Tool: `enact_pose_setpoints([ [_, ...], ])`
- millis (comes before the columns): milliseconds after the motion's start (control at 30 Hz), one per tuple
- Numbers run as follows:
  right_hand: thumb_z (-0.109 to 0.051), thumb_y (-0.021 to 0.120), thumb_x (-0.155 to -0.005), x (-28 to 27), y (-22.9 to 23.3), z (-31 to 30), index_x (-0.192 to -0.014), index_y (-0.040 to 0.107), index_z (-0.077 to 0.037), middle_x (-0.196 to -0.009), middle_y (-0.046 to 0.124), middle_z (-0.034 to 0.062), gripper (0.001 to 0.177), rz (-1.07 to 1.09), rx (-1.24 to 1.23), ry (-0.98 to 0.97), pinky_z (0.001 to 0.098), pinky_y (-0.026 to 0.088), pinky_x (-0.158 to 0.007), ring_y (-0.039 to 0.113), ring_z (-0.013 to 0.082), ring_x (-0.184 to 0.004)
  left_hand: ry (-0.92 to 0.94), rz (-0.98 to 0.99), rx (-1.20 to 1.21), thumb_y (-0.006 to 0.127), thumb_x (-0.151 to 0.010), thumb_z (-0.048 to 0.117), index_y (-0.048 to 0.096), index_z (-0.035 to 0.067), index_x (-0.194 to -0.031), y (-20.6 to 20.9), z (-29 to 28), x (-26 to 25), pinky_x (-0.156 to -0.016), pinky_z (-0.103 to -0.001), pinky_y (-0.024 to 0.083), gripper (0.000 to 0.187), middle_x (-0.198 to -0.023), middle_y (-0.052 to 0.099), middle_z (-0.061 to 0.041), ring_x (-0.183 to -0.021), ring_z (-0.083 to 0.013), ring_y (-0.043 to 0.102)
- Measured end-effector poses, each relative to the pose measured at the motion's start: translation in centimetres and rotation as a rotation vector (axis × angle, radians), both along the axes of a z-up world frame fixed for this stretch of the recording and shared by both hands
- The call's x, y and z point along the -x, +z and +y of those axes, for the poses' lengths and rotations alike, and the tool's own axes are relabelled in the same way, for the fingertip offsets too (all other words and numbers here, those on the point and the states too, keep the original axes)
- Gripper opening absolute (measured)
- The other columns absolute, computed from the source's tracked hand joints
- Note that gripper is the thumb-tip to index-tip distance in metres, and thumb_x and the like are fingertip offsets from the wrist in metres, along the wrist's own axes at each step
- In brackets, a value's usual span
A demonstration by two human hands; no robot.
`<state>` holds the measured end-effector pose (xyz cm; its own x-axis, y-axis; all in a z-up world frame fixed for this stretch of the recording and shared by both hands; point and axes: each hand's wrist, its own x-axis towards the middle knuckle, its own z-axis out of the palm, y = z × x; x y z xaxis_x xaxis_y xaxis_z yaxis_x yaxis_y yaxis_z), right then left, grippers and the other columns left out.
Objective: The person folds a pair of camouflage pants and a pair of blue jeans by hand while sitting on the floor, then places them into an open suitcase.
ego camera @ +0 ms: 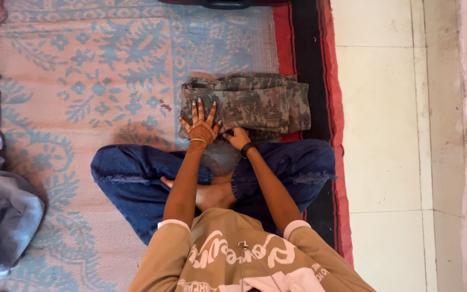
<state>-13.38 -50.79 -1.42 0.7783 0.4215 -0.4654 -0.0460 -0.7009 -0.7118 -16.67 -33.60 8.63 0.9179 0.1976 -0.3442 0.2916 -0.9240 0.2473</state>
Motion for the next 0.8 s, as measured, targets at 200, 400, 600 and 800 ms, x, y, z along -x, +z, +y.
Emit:
enact_pose_setpoints([
  [200,-0.024,0.076,-0.087,0.5,0.2,0.2,-0.083,0.074,0.005,-0.069,0.069,0.0218,0.029,-0.166,-0.075,-0.130,0.0476,0.049,-0.060,0.065,0.0323,-0.058,-0.029,0.079,0.077,0.041,-0.099,0.064,0.007,0.042,-0.163,-1.3,0.5,0.2,-0.111,-0.081,-0.006,0.076,-0.173,-0.010,-0.012,-0.157,-0.0366,-0.012],
  [400,-0.020,0.080,-0.072,1.5,0.2,1.1,-0.081,0.072,0.006,-0.077,0.071,0.0232,0.029,-0.515,-0.176,-0.397,0.0477,0.053,-0.066,0.069,0.0398,-0.071,-0.144,0.041,0.100,0.048,-0.099,0.061,0.007,0.042,-0.164,-1.0,1.2,2.8,-0.116,-0.075,-0.004,0.079,-0.171,-0.008,-0.019,-0.158,-0.0374,-0.009],
  [600,-0.022,0.083,-0.072,1.8,0.7,1.9,-0.077,0.067,0.008,-0.080,0.069,0.0267,0.035,-0.390,0.048,-0.552,0.0517,0.052,-0.081,0.066,0.0431,-0.080,-0.156,-0.031,0.017,0.059,-0.099,0.044,0.011,0.044,-0.163,-1.8,0.1,4.3,-0.119,-0.071,0.001,0.080,-0.171,-0.002,-0.020,-0.159,-0.0368,-0.004],
  [800,-0.020,0.083,-0.077,2.2,1.8,-1.9,-0.096,0.068,0.005,-0.109,0.060,0.0279,0.035,-0.600,0.109,-0.758,0.0535,0.050,-0.088,0.060,0.0452,-0.100,-0.132,-0.040,0.007,0.062,-0.098,0.038,0.012,0.044,-0.163,-2.6,0.0,4.1,-0.119,-0.070,0.003,0.082,-0.172,-0.002,-0.019,-0.159,-0.0360,-0.003],
])
